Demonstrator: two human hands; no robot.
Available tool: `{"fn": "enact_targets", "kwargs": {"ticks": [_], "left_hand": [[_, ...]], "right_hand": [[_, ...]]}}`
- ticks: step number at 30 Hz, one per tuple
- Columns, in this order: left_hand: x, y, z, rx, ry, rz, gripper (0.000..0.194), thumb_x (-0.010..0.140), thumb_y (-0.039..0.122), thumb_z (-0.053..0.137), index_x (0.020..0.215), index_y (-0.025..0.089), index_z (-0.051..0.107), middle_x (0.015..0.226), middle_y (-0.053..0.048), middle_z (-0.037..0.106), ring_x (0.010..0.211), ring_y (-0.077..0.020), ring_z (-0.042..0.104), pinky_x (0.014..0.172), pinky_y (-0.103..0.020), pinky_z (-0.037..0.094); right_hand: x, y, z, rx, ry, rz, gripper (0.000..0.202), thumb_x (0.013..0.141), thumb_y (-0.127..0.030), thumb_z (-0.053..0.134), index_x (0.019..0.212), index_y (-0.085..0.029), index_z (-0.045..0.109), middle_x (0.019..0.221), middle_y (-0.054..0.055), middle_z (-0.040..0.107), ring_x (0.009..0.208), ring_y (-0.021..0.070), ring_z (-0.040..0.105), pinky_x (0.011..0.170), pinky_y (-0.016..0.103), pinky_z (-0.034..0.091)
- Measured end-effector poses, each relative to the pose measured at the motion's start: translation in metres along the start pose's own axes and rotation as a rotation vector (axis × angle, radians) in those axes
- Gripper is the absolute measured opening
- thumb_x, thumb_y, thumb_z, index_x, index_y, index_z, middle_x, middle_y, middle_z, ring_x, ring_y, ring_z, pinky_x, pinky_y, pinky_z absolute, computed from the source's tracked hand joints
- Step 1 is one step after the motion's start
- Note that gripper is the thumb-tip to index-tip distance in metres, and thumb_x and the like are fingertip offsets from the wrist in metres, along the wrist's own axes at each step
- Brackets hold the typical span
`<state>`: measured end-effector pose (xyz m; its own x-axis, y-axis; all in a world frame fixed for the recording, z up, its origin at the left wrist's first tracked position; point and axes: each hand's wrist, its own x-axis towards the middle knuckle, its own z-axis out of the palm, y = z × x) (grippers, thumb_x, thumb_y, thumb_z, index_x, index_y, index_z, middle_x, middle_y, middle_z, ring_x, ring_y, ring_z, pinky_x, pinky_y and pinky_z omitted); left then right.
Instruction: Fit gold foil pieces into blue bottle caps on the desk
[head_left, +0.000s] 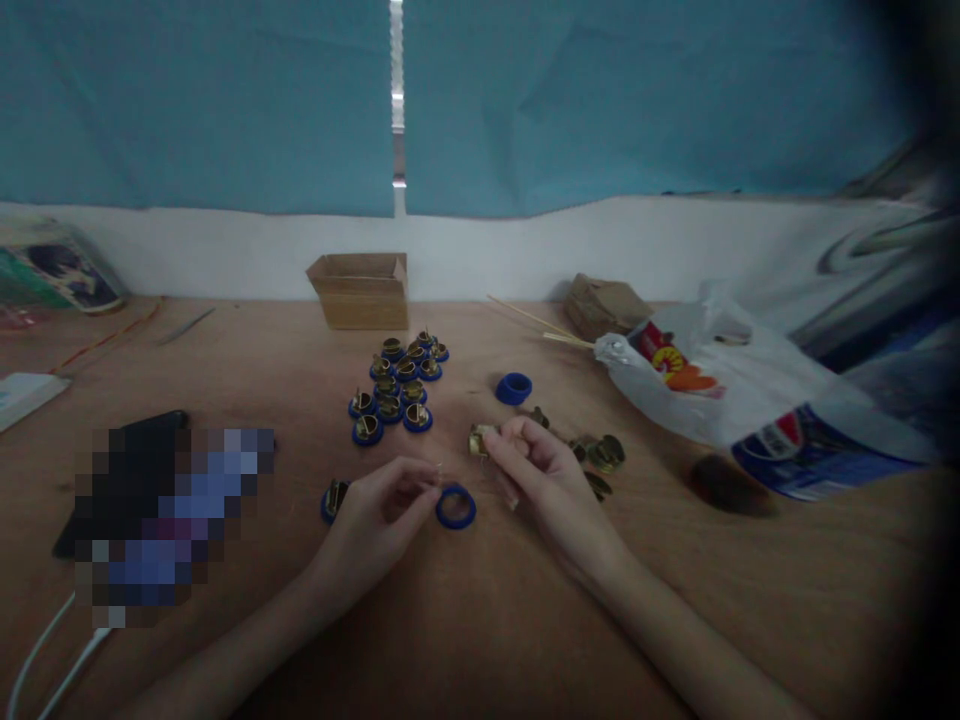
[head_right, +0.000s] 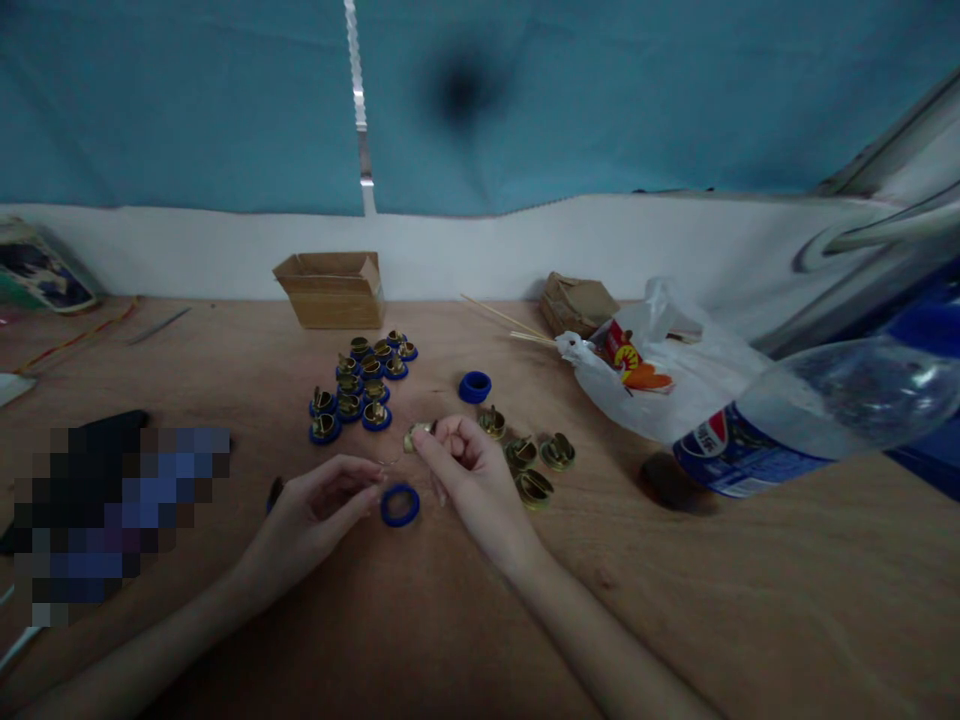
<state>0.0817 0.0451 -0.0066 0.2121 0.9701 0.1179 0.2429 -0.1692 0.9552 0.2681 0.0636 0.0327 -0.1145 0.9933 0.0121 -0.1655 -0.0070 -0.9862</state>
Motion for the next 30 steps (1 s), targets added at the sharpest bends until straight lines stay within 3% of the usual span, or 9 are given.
{"fn": "enact_targets", "kwargs": {"ticks": [5, 9, 12, 14, 17, 21, 25, 30], "left_hand": [[-0.002, 0.000, 0.000, 0.054, 0.005, 0.029, 0.015, 0.086, 0.027, 0.062, 0.099, 0.019, 0.063, 0.090, -0.005, 0.071, 0.081, -0.0187, 0.069, 0.073, -0.032, 0.058], [-0.003, 0.005, -0.002, 0.092, 0.015, 0.163, 0.046, 0.082, 0.027, 0.068, 0.126, 0.023, 0.052, 0.117, -0.009, 0.067, 0.099, -0.0214, 0.067, 0.086, -0.035, 0.056], [-0.004, 0.006, -0.004, 0.178, -0.089, 0.295, 0.062, 0.080, 0.024, 0.070, 0.136, 0.026, 0.043, 0.130, -0.009, 0.061, 0.114, -0.0236, 0.062, 0.096, -0.037, 0.051], [-0.005, 0.004, -0.006, 0.243, -0.134, 0.364, 0.055, 0.083, 0.021, 0.067, 0.134, 0.026, 0.045, 0.126, -0.008, 0.063, 0.113, -0.0227, 0.062, 0.096, -0.036, 0.051], [-0.007, 0.002, -0.007, 0.283, -0.097, 0.392, 0.044, 0.085, 0.014, 0.061, 0.126, 0.025, 0.051, 0.115, -0.007, 0.068, 0.104, -0.0200, 0.066, 0.091, -0.032, 0.053], [-0.009, 0.004, -0.005, 0.277, -0.042, 0.381, 0.045, 0.083, 0.014, 0.065, 0.125, 0.022, 0.051, 0.112, -0.007, 0.068, 0.101, -0.0193, 0.067, 0.088, -0.030, 0.054], [-0.009, 0.004, -0.003, 0.296, -0.006, 0.430, 0.045, 0.082, 0.016, 0.067, 0.124, 0.022, 0.050, 0.111, -0.008, 0.068, 0.100, -0.0178, 0.067, 0.088, -0.029, 0.055], [-0.010, 0.002, -0.003, 0.349, -0.038, 0.518, 0.051, 0.081, 0.013, 0.066, 0.127, 0.021, 0.046, 0.117, -0.010, 0.066, 0.109, -0.0195, 0.064, 0.094, -0.031, 0.053]], "right_hand": [[-0.002, -0.004, 0.001, -0.097, 0.000, 0.003, 0.032, 0.084, -0.040, 0.066, 0.069, -0.021, 0.045, 0.050, -0.010, 0.036, 0.043, 0.0065, 0.029, 0.044, 0.023, 0.021], [-0.007, -0.002, 0.007, -0.153, -0.101, -0.031, 0.033, 0.077, -0.035, 0.072, 0.068, -0.021, 0.043, 0.056, -0.010, 0.036, 0.049, 0.0073, 0.029, 0.046, 0.023, 0.023], [-0.013, 0.005, 0.012, -0.280, -0.204, -0.034, 0.036, 0.073, -0.029, 0.075, 0.066, -0.021, 0.041, 0.057, -0.010, 0.033, 0.051, 0.0078, 0.028, 0.047, 0.023, 0.022], [-0.016, 0.009, 0.014, -0.346, -0.267, -0.026, 0.037, 0.072, -0.029, 0.077, 0.065, -0.021, 0.041, 0.058, -0.009, 0.034, 0.052, 0.0082, 0.029, 0.047, 0.023, 0.023], [-0.018, 0.009, 0.014, -0.353, -0.345, -0.025, 0.032, 0.078, -0.032, 0.073, 0.069, -0.021, 0.045, 0.062, -0.007, 0.038, 0.055, 0.0093, 0.034, 0.049, 0.024, 0.026], [-0.016, 0.000, 0.010, -0.319, -0.370, -0.003, 0.022, 0.089, -0.033, 0.058, 0.074, -0.021, 0.048, 0.064, -0.006, 0.043, 0.055, 0.0102, 0.039, 0.049, 0.024, 0.029], [-0.014, -0.006, 0.007, -0.476, -0.414, -0.088, 0.016, 0.092, -0.028, 0.052, 0.078, -0.020, 0.056, 0.065, -0.004, 0.051, 0.057, 0.0105, 0.044, 0.050, 0.023, 0.030], [-0.016, -0.004, 0.011, -0.506, -0.429, -0.112, 0.025, 0.087, -0.018, 0.050, 0.062, -0.019, 0.048, 0.062, -0.005, 0.046, 0.058, 0.0103, 0.043, 0.053, 0.024, 0.031]]}}
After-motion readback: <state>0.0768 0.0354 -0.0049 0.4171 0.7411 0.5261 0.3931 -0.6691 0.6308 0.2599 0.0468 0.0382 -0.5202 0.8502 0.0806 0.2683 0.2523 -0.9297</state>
